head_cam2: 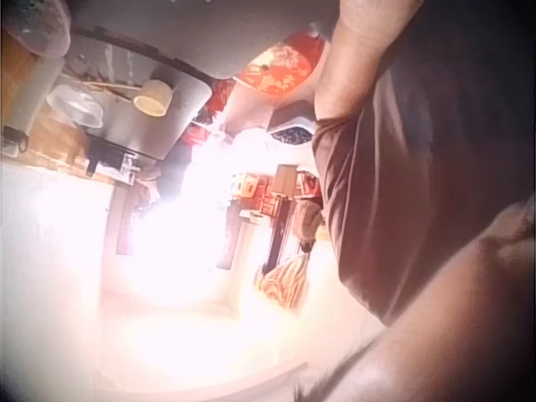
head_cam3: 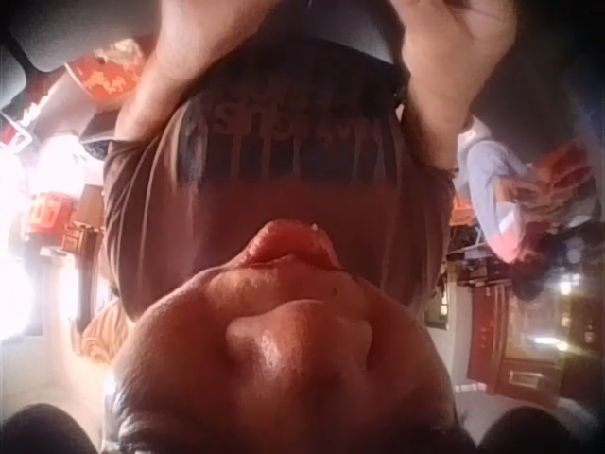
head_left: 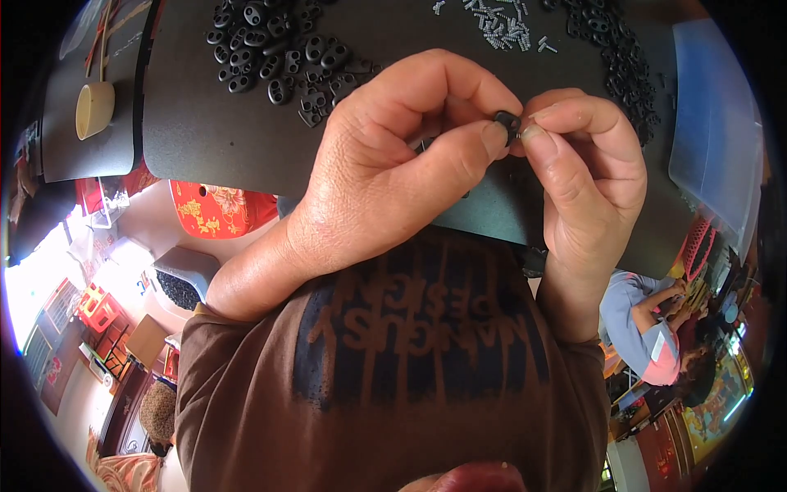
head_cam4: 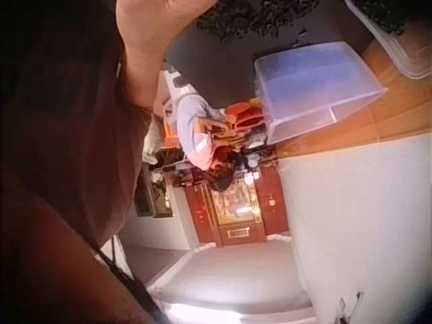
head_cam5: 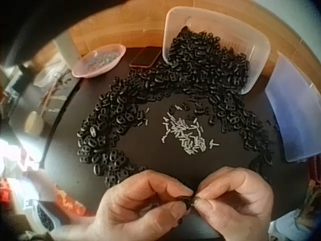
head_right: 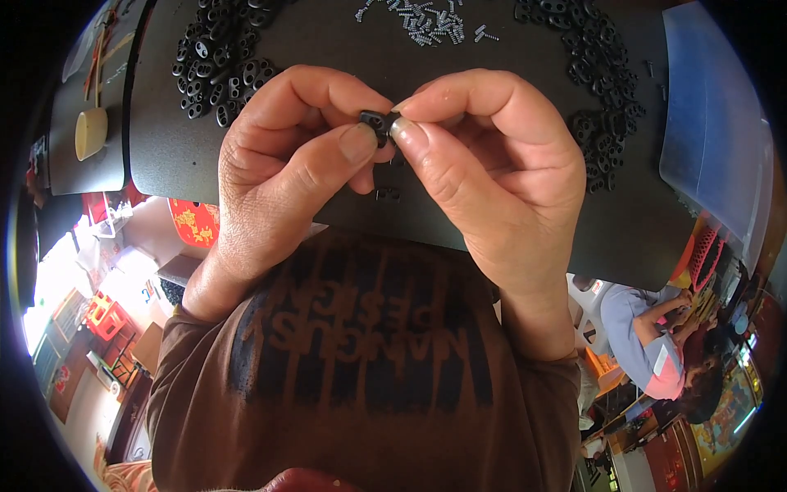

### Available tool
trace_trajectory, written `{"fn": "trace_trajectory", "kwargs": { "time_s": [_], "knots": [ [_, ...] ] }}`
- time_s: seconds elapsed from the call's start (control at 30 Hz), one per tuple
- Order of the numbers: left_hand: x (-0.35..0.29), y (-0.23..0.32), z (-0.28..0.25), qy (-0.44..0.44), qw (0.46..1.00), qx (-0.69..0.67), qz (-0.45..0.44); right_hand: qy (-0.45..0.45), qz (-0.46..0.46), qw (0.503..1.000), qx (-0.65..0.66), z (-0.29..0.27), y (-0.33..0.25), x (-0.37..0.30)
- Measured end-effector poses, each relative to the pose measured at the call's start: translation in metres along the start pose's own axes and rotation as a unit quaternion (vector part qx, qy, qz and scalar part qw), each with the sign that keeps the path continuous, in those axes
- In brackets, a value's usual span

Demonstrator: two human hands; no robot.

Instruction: The person assembles cord locks by hand, picking up inner plastic pieces, springs, and outer casings from the table, inserting a spring onto each inner piece, and fitting the components into the outer casings.

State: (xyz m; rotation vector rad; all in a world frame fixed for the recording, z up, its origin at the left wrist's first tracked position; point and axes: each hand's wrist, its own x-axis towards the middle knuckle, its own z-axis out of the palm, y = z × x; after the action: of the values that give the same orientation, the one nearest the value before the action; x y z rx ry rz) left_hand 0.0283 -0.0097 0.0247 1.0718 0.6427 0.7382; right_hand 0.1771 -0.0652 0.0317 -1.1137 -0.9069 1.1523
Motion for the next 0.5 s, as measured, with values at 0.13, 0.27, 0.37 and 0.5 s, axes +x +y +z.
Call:
{"fn": "trace_trajectory", "kwargs": {
  "time_s": [0.13, 0.27, 0.37, 0.5],
  "knots": [
    [-0.002, -0.001, -0.001, 0.005, 0.997, 0.067, 0.026, -0.019, -0.061, 0.996, -0.058, 0.000, 0.002, 0.000],
    [-0.003, -0.001, -0.001, 0.010, 0.988, 0.145, 0.048, -0.022, -0.106, 0.990, -0.094, -0.001, 0.006, -0.002],
    [-0.004, -0.006, -0.001, 0.001, 0.986, 0.153, 0.062, -0.029, -0.110, 0.985, -0.128, -0.004, 0.007, -0.003],
    [-0.001, -0.012, 0.000, -0.006, 0.987, 0.148, 0.057, -0.028, -0.106, 0.986, -0.124, -0.007, 0.011, -0.002]
  ]
}}
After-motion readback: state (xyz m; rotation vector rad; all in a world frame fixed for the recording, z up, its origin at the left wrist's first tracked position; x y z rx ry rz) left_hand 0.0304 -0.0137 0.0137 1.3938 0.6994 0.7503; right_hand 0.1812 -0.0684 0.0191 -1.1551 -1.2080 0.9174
